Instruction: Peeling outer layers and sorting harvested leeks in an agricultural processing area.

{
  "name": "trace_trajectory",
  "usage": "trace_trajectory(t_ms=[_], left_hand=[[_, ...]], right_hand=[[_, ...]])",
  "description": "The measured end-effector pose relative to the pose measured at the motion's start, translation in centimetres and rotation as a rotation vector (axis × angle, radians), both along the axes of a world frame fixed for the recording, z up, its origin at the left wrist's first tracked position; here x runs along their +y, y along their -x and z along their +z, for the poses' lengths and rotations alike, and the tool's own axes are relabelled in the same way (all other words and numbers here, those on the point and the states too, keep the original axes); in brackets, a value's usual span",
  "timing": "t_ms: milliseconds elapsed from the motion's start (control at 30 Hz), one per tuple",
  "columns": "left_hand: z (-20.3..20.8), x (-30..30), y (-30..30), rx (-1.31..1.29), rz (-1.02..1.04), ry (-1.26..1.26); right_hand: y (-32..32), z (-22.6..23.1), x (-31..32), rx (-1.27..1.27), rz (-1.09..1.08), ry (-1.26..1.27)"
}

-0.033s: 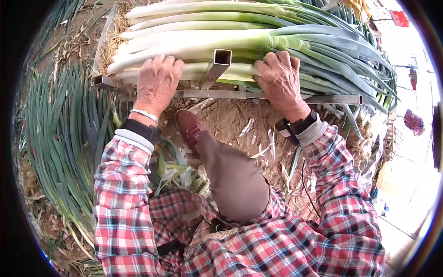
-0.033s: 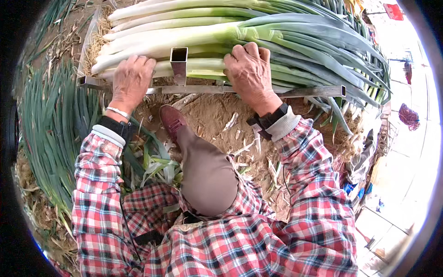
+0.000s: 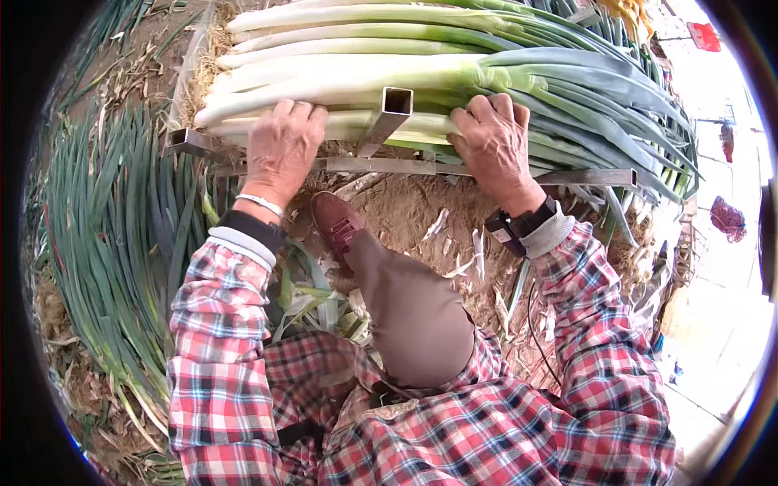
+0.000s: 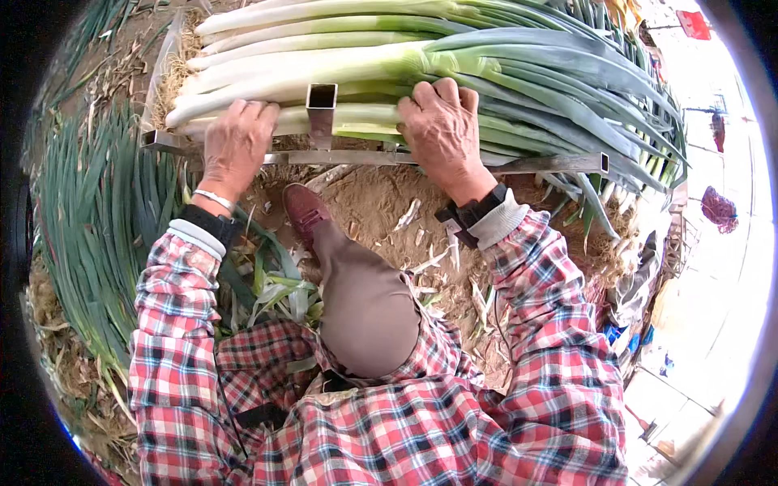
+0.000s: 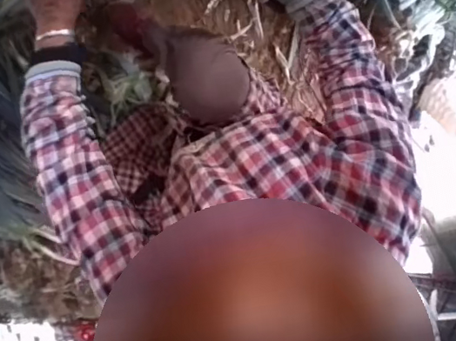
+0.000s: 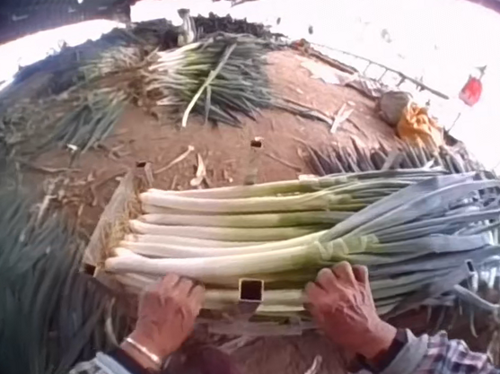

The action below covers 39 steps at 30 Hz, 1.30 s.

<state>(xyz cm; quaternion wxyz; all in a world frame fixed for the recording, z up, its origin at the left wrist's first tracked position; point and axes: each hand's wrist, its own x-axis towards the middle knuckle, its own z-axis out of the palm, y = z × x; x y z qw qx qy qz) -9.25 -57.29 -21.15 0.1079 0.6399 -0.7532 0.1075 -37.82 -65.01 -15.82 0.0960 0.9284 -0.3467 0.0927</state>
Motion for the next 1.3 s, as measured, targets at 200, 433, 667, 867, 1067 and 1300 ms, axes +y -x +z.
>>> trace_trajectory(t_ms=[200,433,667,867,1067,1300], left_hand=[[-0.3,2.8,0.1,0.177,-0.018,0.179],[0.7,2.5,-7.3,0.035,0.137,0.067],[1.1,1.9,-8.7,0.002,0.063,-0.031],[-2.3,2.7,-12.1,-0.032,-0.015,0.128],[2.2,2.3,-10.4,0.092,0.191,-0.119],[-1.0,7.8,-10.0,0.42,0.22,0.517]], right_hand=[[1.3,3.0,-0.4,-0.099,-0.021,-0.155],[1.8,5.8,-5.3,0.109,0.127,-0.164],[1.4,5.7,-2.8,0.141,0.097,-0.161],[0.4,2.8,-3.1,0.109,0.155,-0.113],[1.7,2.4,-3.9,0.203,0.119,-0.088],[1.8,1.4,-4.1,0.299,0.076,-0.108]])
